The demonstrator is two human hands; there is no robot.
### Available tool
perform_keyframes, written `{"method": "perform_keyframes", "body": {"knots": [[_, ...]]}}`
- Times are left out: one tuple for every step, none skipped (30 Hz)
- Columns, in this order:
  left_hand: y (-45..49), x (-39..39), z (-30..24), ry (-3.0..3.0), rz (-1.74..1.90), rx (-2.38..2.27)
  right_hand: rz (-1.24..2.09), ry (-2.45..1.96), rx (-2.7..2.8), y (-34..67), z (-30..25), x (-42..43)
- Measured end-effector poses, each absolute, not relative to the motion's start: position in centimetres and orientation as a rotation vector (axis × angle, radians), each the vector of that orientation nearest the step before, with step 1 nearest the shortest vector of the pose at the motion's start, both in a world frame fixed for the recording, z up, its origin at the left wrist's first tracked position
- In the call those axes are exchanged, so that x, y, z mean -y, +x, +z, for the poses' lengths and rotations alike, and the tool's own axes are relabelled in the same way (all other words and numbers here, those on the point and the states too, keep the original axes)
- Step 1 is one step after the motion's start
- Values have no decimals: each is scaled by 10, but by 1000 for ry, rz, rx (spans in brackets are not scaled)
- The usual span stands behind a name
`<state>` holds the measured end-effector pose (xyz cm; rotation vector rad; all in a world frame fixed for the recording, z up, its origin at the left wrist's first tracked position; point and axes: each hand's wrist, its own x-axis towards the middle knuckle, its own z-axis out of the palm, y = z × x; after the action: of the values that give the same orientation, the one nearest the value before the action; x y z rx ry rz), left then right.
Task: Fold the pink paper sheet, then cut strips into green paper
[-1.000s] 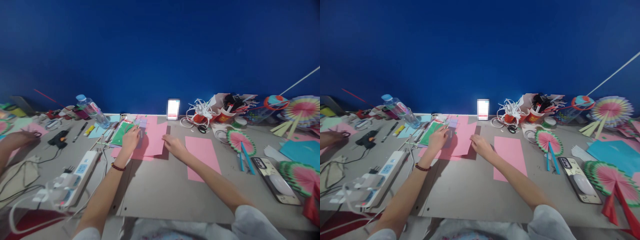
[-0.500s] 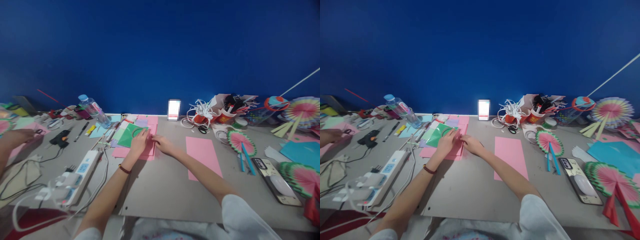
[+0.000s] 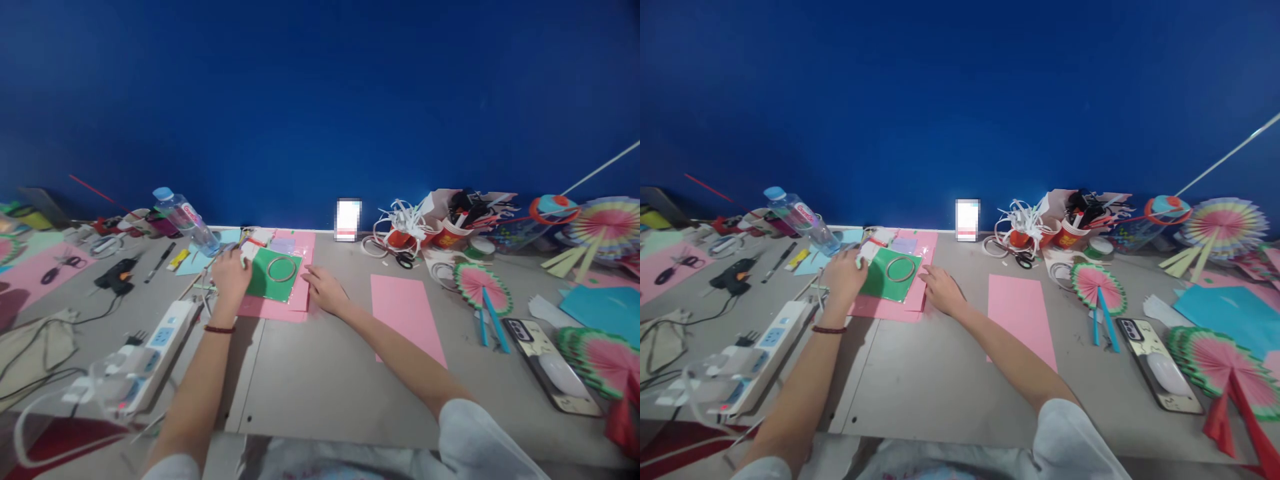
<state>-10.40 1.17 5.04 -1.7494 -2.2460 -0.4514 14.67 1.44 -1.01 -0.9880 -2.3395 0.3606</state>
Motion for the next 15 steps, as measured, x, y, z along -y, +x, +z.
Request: {"method": "perform_keyframes", "body": {"knots": [[-115,-12,50,-1691,-396,2316,327,-945,2385,146,-9,-14],[-124,-12,48,-1647,-345,2379,301,-889,2434,145,-8,-14],[-131,-12,47,-1633,-299,2422,283,-833,2482,144,-8,-14],[-134,-12,45,-1641,-263,2446,275,-790,2521,143,-8,-14],[-136,-11,43,-1657,-238,2454,276,-767,2546,143,-9,-14],[-136,-11,42,-1675,-222,2452,283,-765,2557,142,-10,-15],[-135,-11,41,-1691,-212,2446,294,-775,2560,142,-11,-15],[-133,-11,41,-1700,-206,2439,307,-790,2560,142,-11,-16],[-132,-11,41,-1702,-206,2434,320,-802,2561,142,-11,-16],[-131,-11,41,-1699,-211,2430,332,-810,2565,142,-11,-17],[-130,-11,41,-1693,-225,2426,341,-812,2570,143,-11,-17],[-130,-11,41,-1684,-242,2426,348,-813,2576,143,-11,-16],[-131,-11,41,-1671,-262,2430,352,-812,2579,144,-11,-16],[-131,-11,40,-1656,-283,2438,354,-810,2579,144,-11,-16],[-132,-11,40,-1642,-302,2451,354,-808,2575,144,-12,-16]]}}
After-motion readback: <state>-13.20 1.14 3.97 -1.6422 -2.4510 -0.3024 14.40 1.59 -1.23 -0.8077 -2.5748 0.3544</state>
